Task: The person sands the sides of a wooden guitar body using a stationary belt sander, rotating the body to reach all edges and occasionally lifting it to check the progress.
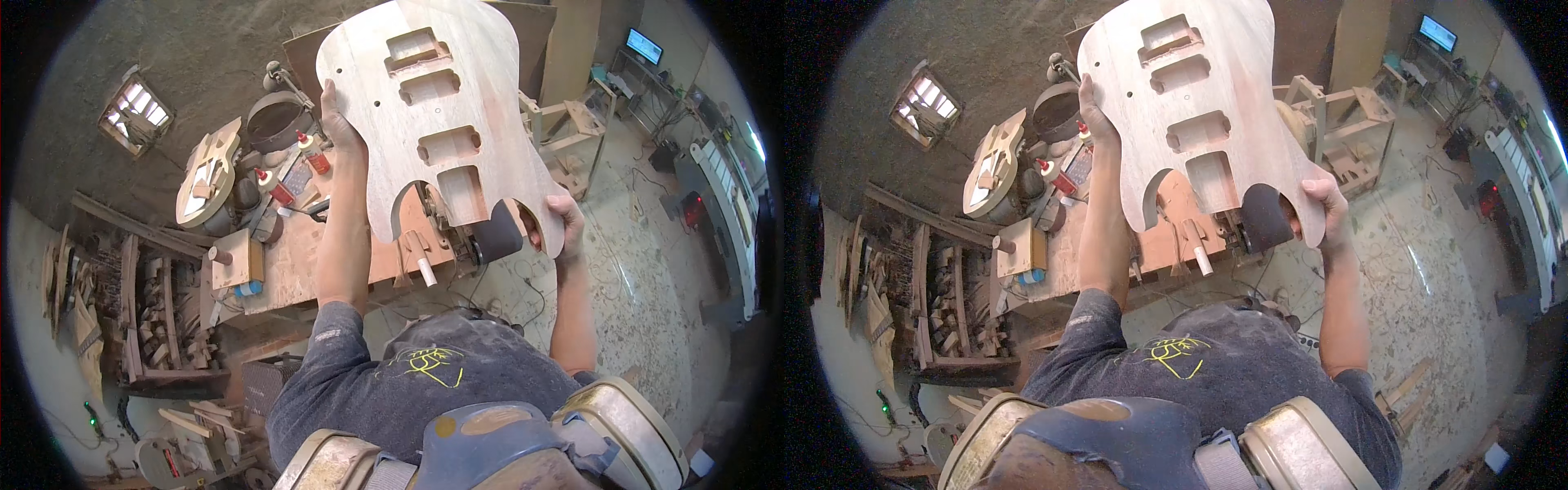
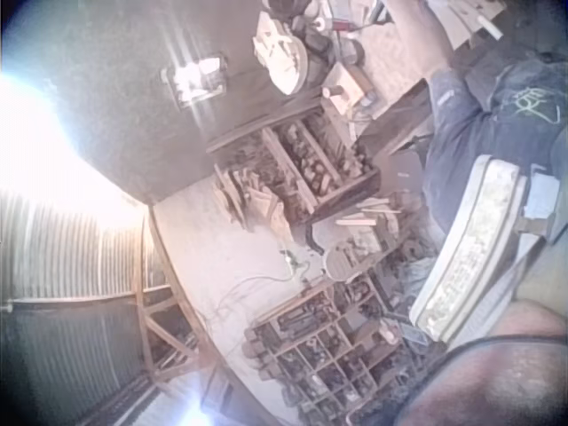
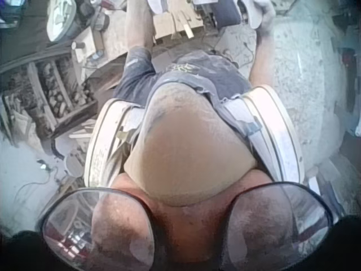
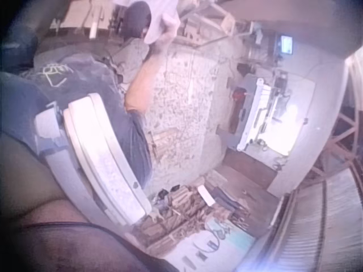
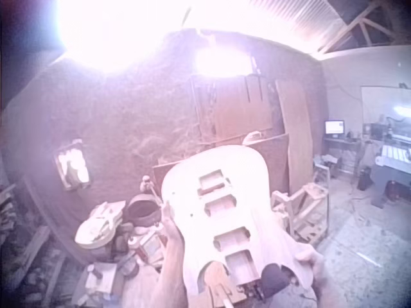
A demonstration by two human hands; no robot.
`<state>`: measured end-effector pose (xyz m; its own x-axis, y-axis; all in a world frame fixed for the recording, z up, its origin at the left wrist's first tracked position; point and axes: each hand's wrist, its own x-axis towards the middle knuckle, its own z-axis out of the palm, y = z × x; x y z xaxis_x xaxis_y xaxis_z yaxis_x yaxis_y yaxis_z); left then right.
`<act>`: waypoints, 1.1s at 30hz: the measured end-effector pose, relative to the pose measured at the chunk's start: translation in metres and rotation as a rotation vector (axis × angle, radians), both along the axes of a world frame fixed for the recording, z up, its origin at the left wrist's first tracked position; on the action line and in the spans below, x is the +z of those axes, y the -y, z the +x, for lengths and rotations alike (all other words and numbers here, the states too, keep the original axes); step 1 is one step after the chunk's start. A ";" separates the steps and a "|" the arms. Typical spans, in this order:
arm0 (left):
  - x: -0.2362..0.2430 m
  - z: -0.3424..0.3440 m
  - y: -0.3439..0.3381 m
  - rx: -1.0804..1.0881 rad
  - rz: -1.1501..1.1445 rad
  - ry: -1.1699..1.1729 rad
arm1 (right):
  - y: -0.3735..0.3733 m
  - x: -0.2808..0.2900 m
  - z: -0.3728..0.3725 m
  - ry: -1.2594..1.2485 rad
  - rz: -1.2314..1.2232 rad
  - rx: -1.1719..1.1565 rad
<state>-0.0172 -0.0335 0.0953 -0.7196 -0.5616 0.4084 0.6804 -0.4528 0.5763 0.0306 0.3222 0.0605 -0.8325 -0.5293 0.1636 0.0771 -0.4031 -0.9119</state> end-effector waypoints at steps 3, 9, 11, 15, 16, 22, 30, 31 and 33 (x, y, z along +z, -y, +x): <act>0.011 0.009 -0.011 -0.048 0.073 0.039 | -0.004 0.007 -0.005 -0.060 0.011 -0.009; 0.012 0.013 0.009 -0.198 0.101 -0.078 | -0.019 0.019 -0.020 -0.055 -0.020 0.027; 0.011 0.014 0.015 -0.192 0.093 -0.069 | -0.026 0.016 -0.027 -0.001 -0.028 0.009; 0.010 0.018 0.028 -0.171 0.069 -0.025 | -0.048 0.017 -0.045 0.043 0.016 0.057; 0.010 0.021 0.030 -0.167 0.070 -0.027 | -0.045 0.020 -0.045 0.041 0.017 0.061; 0.009 0.031 0.044 -0.201 -0.038 -0.029 | -0.064 0.034 -0.055 -0.048 0.099 0.070; -0.001 0.030 0.057 -0.079 -0.085 0.271 | -0.082 0.072 -0.072 -0.091 0.368 0.012; -0.002 0.033 0.059 -0.099 -0.082 0.282 | -0.072 0.076 -0.072 -0.094 0.345 -0.032; -0.001 0.034 0.052 -0.160 -0.067 0.289 | -0.067 0.085 -0.076 -0.089 0.322 -0.104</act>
